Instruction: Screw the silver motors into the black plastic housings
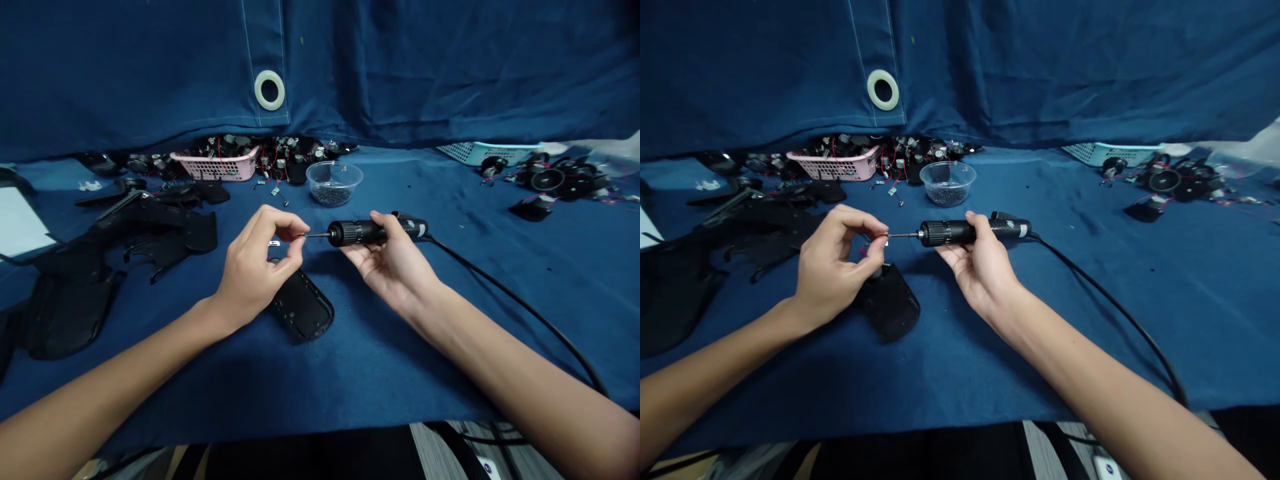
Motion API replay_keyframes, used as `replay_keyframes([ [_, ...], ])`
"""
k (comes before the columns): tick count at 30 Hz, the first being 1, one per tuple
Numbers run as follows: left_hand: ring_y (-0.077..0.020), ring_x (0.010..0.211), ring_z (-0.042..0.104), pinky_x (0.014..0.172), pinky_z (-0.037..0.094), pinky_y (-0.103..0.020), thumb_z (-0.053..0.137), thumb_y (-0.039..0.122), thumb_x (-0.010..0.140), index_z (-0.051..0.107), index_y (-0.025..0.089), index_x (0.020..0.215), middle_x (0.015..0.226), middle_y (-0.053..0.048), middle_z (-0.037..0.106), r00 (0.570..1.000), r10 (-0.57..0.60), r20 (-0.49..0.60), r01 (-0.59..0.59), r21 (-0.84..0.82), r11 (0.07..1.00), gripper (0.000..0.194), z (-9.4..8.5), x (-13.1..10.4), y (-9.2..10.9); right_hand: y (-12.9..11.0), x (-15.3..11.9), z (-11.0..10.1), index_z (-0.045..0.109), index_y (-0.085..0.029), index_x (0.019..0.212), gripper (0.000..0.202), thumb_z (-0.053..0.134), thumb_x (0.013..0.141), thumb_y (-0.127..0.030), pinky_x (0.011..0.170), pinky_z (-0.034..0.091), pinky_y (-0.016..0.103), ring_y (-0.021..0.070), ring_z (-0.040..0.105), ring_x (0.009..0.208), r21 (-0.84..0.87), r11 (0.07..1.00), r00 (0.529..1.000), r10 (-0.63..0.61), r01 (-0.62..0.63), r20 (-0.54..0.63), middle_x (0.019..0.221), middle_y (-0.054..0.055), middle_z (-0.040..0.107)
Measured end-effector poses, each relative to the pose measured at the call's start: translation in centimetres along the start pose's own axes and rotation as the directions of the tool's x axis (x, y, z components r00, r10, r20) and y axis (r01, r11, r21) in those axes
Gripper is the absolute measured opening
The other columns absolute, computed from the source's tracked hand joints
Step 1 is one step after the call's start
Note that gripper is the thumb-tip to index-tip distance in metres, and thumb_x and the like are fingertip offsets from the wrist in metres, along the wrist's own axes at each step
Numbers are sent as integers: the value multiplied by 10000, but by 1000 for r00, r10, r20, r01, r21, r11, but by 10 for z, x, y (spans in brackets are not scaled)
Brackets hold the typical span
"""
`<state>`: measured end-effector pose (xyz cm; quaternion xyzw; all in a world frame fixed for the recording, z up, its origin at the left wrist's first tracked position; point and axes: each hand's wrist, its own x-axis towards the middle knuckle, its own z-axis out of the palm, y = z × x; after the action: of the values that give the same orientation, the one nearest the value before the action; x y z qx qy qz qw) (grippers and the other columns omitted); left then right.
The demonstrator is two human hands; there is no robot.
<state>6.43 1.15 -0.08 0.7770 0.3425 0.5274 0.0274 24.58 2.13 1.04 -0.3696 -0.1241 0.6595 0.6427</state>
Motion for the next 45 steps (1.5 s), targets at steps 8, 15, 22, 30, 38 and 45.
replay_keyframes([
  [8,-154,815,622,746,535,-297,543,12,819,576,236,1001,913,-2,641,993,112,23,-114,134,984,291,-2,0,3,3,-1,-1,506,-169,850,91,568,886,-224,712,630,291,163,712,726,-24,1000,1000,-6,5,-8,779,63,675],
  [15,-159,859,627,798,521,-309,554,-9,802,565,220,1023,928,-2,653,979,199,49,-205,179,962,318,-2,0,0,5,-3,0,508,-155,854,93,573,877,-217,722,629,289,170,714,711,-57,998,1000,-19,18,-12,773,78,678],
  [22,-161,859,635,776,521,-310,550,-24,787,564,228,1030,931,3,669,968,242,61,-249,174,953,350,-2,1,0,4,-4,0,511,-149,856,84,569,880,-205,739,628,291,159,710,696,-52,998,1000,-19,19,-11,765,72,674],
  [30,-150,853,631,789,520,-293,559,-14,807,568,207,1030,931,-1,667,967,247,69,-255,176,951,314,-3,1,0,4,-4,0,508,-147,854,90,569,883,-207,726,630,290,160,705,688,-55,998,1000,-13,12,-18,759,69,667],
  [38,-138,857,632,789,521,-281,551,-8,820,578,186,1023,932,-2,672,966,248,67,-257,191,947,282,-2,0,0,3,-3,0,508,-136,851,88,570,882,-191,716,630,288,164,703,677,-46,999,1000,-4,3,-25,738,74,658],
  [45,-136,899,620,826,518,-284,553,-23,828,562,174,1064,968,-14,663,960,265,88,-277,178,944,307,-3,0,0,3,-3,1,508,-132,853,81,565,880,-182,706,630,290,163,702,663,-35,999,999,-8,7,-31,743,80,660],
])
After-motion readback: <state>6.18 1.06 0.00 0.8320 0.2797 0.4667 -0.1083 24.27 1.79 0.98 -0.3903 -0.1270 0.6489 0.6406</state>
